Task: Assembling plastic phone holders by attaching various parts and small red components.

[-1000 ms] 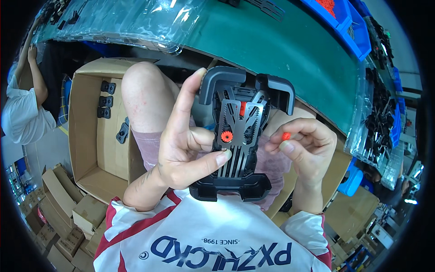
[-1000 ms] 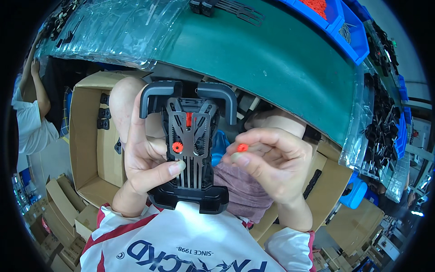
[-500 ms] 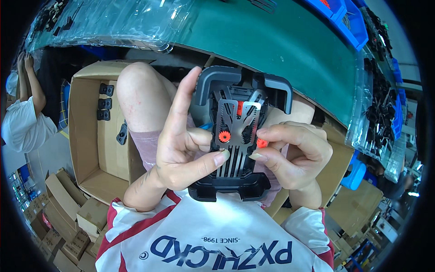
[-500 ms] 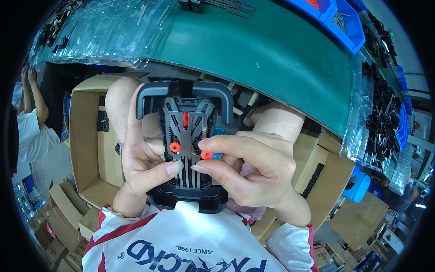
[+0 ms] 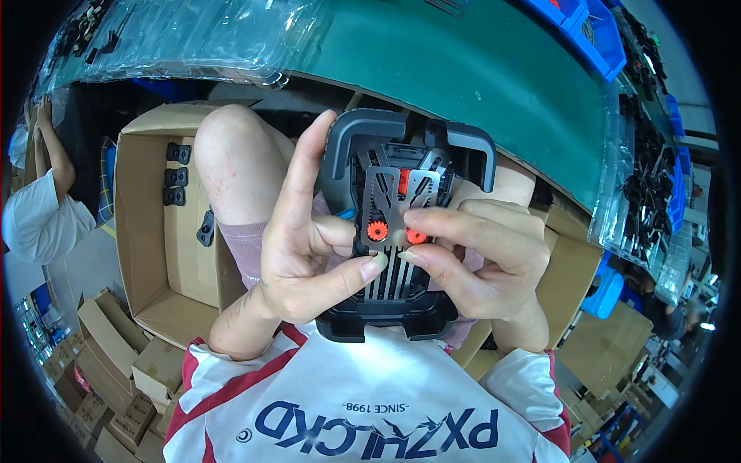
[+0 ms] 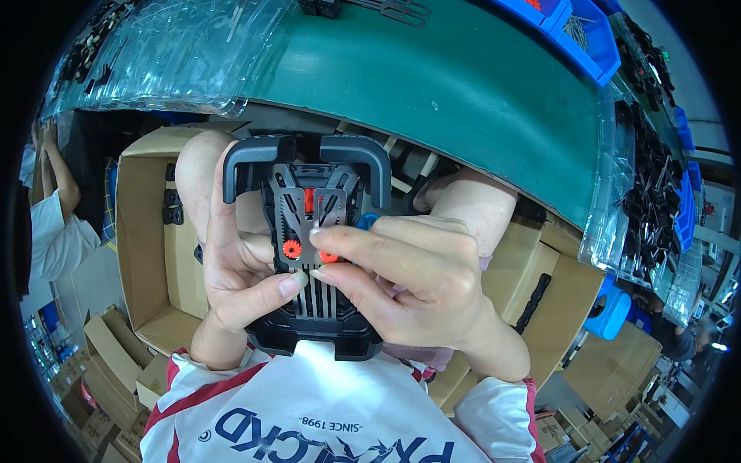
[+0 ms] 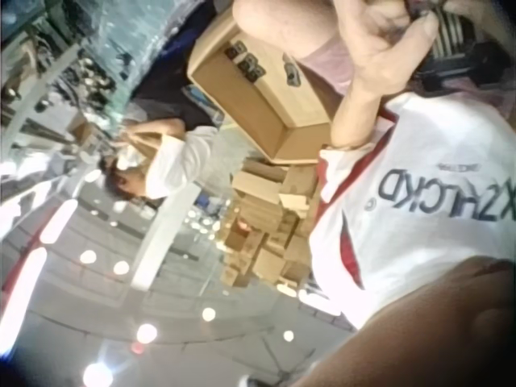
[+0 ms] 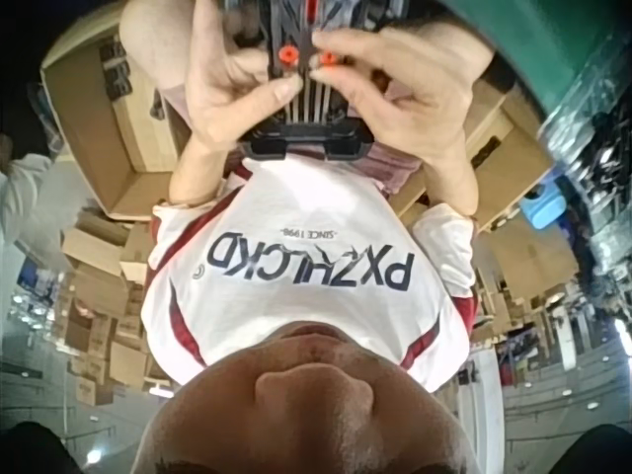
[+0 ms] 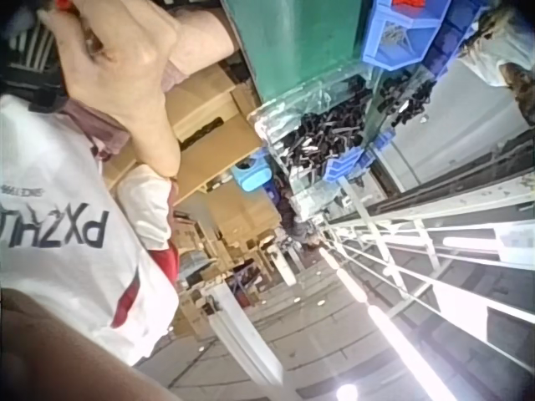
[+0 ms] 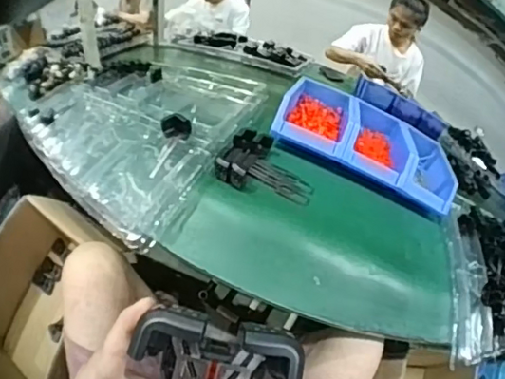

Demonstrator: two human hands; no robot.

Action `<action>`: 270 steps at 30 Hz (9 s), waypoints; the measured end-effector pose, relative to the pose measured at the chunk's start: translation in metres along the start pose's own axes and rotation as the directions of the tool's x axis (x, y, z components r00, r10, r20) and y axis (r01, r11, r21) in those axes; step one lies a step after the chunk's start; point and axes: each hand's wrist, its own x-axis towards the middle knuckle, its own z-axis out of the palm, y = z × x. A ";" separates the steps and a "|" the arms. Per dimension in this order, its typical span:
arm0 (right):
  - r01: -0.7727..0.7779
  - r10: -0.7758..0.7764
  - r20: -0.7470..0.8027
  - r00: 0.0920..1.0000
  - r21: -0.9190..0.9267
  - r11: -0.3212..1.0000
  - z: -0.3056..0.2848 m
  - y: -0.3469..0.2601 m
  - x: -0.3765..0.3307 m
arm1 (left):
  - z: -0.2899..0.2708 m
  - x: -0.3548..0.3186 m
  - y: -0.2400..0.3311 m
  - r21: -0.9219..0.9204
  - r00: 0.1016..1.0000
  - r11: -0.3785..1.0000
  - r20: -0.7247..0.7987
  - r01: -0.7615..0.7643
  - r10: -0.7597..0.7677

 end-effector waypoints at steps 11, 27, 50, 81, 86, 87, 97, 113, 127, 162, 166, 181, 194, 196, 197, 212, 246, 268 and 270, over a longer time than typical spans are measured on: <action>-0.060 0.062 -0.036 0.997 0.046 0.997 0.000 0.002 -0.004 | 0.003 -0.003 0.002 0.087 0.998 0.996 -0.067 0.008 -0.002; -0.503 0.574 0.142 0.807 0.674 0.540 -0.005 0.006 -0.003 | -0.005 0.013 0.006 0.665 0.933 0.664 0.325 -0.340 0.152; -0.802 0.612 -0.519 0.596 -0.354 0.481 -0.295 0.156 0.190 | -0.015 0.005 -0.001 0.114 0.994 0.992 -0.090 -0.046 0.056; -0.117 0.525 -0.124 0.842 0.908 0.401 -0.051 0.063 -0.009 | -0.030 0.008 -0.006 -0.162 0.982 0.984 -0.154 0.079 -0.104; -0.155 0.571 0.053 0.819 0.979 0.132 -0.026 0.051 -0.016 | -0.031 0.004 -0.009 -0.150 0.986 0.987 -0.146 0.060 -0.082; -0.162 0.582 0.070 0.810 0.981 0.108 -0.023 0.049 -0.016 | -0.028 0.006 -0.011 -0.144 0.986 0.988 -0.150 0.047 -0.069; -0.335 0.523 -0.321 0.790 0.488 0.806 0.008 -0.004 -0.009 | -0.019 0.011 -0.017 0.002 0.989 0.998 -0.134 0.062 -0.061; -0.199 0.231 -0.303 0.924 0.131 0.971 0.037 -0.003 -0.006 | -0.011 0.011 -0.017 0.175 0.991 0.984 -0.125 -0.018 0.040; -0.115 0.107 -0.060 0.992 -0.156 0.981 0.028 0.002 -0.005 | -0.011 0.010 -0.015 0.219 0.991 0.976 -0.132 0.004 0.025; -0.210 0.235 -0.138 0.962 0.173 0.962 0.021 0.006 -0.014 | -0.013 0.012 -0.010 0.121 0.995 0.992 -0.103 0.026 -0.014; -0.252 0.263 -0.094 0.960 0.114 0.961 0.018 0.001 -0.010 | -0.011 0.013 -0.012 0.137 0.993 0.991 -0.114 -0.005 0.021; -0.251 0.255 -0.099 0.962 0.049 0.967 0.012 0.002 -0.017 | -0.002 0.012 -0.016 0.173 0.993 0.984 -0.115 0.030 -0.010; -0.425 0.255 -0.795 0.551 -0.005 0.905 -0.072 0.056 -0.148 | 0.016 0.021 -0.040 0.447 0.994 0.890 -0.097 0.092 -0.054; -0.549 0.298 -0.892 0.340 0.068 0.833 -0.099 0.092 -0.200 | 0.032 0.034 -0.053 0.399 0.992 0.909 -0.093 0.119 -0.089; -0.621 0.333 -0.932 0.145 0.176 0.764 -0.110 0.112 -0.234 | 0.039 0.039 -0.060 0.373 0.987 0.917 -0.128 0.141 -0.099; -0.843 0.398 -0.858 -0.324 0.071 -0.533 -0.083 0.232 -0.598 | 0.081 0.026 -0.099 0.238 0.968 0.938 -0.071 0.251 -0.241; 0.117 0.216 -0.229 0.949 0.894 0.433 -0.029 0.040 -0.084 | 0.029 0.009 -0.054 0.245 0.900 0.968 -0.432 0.050 0.063; -0.110 0.054 -0.369 0.928 -0.132 0.985 0.026 0.043 -0.039 | 0.019 0.005 -0.053 0.697 0.848 0.577 0.083 -0.425 0.524; -0.063 -0.009 -0.336 0.942 -0.203 0.977 0.026 0.043 -0.035 | 0.020 0.000 -0.050 0.729 0.868 0.560 0.094 -0.394 0.488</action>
